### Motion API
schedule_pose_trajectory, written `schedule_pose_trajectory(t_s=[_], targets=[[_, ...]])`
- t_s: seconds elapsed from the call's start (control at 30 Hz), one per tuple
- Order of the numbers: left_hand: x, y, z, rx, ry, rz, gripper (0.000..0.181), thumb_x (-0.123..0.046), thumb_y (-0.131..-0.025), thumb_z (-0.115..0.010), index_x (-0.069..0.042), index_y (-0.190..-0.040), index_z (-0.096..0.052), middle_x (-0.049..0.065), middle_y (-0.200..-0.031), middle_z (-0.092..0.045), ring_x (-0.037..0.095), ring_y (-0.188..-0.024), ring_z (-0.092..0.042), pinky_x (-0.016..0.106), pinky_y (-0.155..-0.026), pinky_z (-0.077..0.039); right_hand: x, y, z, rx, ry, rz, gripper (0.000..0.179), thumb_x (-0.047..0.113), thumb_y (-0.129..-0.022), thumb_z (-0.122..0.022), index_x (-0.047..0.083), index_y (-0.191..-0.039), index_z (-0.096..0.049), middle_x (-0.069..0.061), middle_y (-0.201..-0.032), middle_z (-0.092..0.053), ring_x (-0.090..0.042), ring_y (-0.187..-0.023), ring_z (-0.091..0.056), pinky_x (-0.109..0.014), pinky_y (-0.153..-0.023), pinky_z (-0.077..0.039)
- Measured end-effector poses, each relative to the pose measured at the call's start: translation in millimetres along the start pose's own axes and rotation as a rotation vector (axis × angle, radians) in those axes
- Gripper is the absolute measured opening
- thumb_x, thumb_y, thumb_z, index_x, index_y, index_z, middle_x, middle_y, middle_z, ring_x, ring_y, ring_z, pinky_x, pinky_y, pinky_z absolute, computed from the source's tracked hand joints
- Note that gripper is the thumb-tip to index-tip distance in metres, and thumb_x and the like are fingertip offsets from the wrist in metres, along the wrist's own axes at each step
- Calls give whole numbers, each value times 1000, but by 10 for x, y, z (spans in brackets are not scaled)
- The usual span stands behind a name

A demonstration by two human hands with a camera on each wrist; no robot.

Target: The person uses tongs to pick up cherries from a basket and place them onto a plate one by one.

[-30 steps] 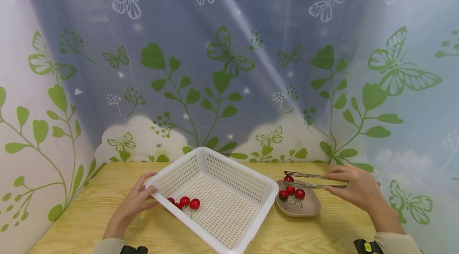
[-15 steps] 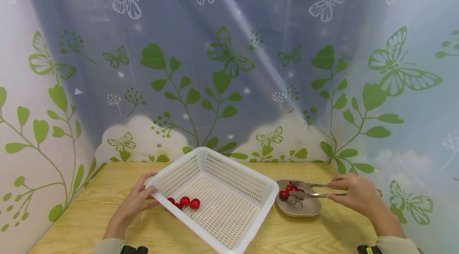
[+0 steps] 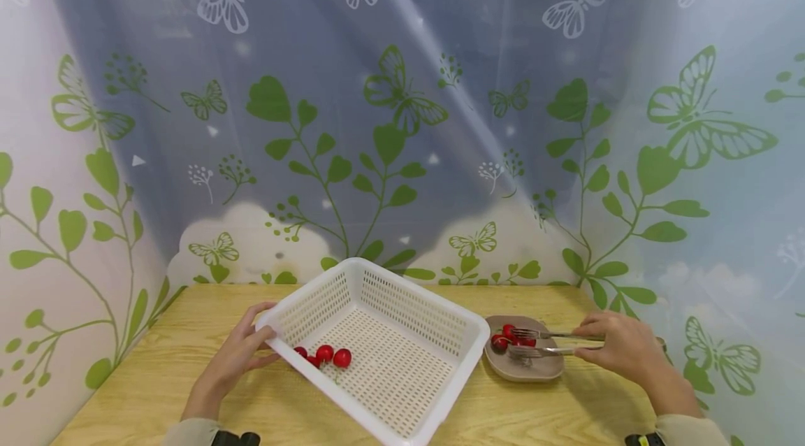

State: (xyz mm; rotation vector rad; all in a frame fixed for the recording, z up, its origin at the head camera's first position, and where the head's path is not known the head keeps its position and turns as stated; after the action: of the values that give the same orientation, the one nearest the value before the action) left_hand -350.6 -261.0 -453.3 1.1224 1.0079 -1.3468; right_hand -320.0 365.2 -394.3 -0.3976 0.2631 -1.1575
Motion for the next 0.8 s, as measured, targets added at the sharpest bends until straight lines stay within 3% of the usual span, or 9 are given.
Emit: schedule_pose_trajectory(t_s=[0.2, 0.4, 0.53, 0.8], targets=[[15, -9, 6, -3, -1, 4, 57, -14, -103, -47, -16, -156, -27, 30, -144, -49, 23, -105, -68, 47, -96, -62, -21, -7, -14, 39, -5, 3, 24, 37, -73, -91, 26, -93, -83, 5, -98, -75, -16, -80, -68, -26, -55, -51], [18, -11, 5, 3, 2, 5, 58, -15, -103, -48, -16, -157, -26, 30, -145, -48, 23, -106, -68, 47, -96, -62, -9, 3, -16, 17, 1, 18, 28, 36, -72, -91, 24, -95, -83, 4, -98, -75, -18, -79, -69, -25, -54, -50], [16, -12, 6, -1, 0, 8, 58, -14, -103, -47, -16, -157, -26, 30, -146, -48, 24, -107, -67, 48, -96, -62, 12, -29, 48, -56, 19, 61, 36, 35, -69, -93, 19, -99, -83, 0, -98, -75, -21, -80, -68, -28, -55, -53], [15, -12, 7, -7, -11, 10, 58, -15, -103, -47, -16, -157, -26, 31, -146, -48, 24, -107, -67, 47, -96, -62, 121, -148, 252, -301, -15, 190, 47, 26, -57, -97, 13, -100, -83, -4, -98, -75, -22, -77, -66, -22, -49, -46]])
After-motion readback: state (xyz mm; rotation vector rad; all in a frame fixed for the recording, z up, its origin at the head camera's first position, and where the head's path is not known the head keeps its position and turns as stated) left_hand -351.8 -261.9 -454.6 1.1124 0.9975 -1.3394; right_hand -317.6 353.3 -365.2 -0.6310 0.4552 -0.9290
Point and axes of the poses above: each hand's wrist, its own y-axis away from the middle knuckle, its own z-axis out of the back of the hand, x = y × z, the point moved 4 cm from there along -y, towards the middle knuckle
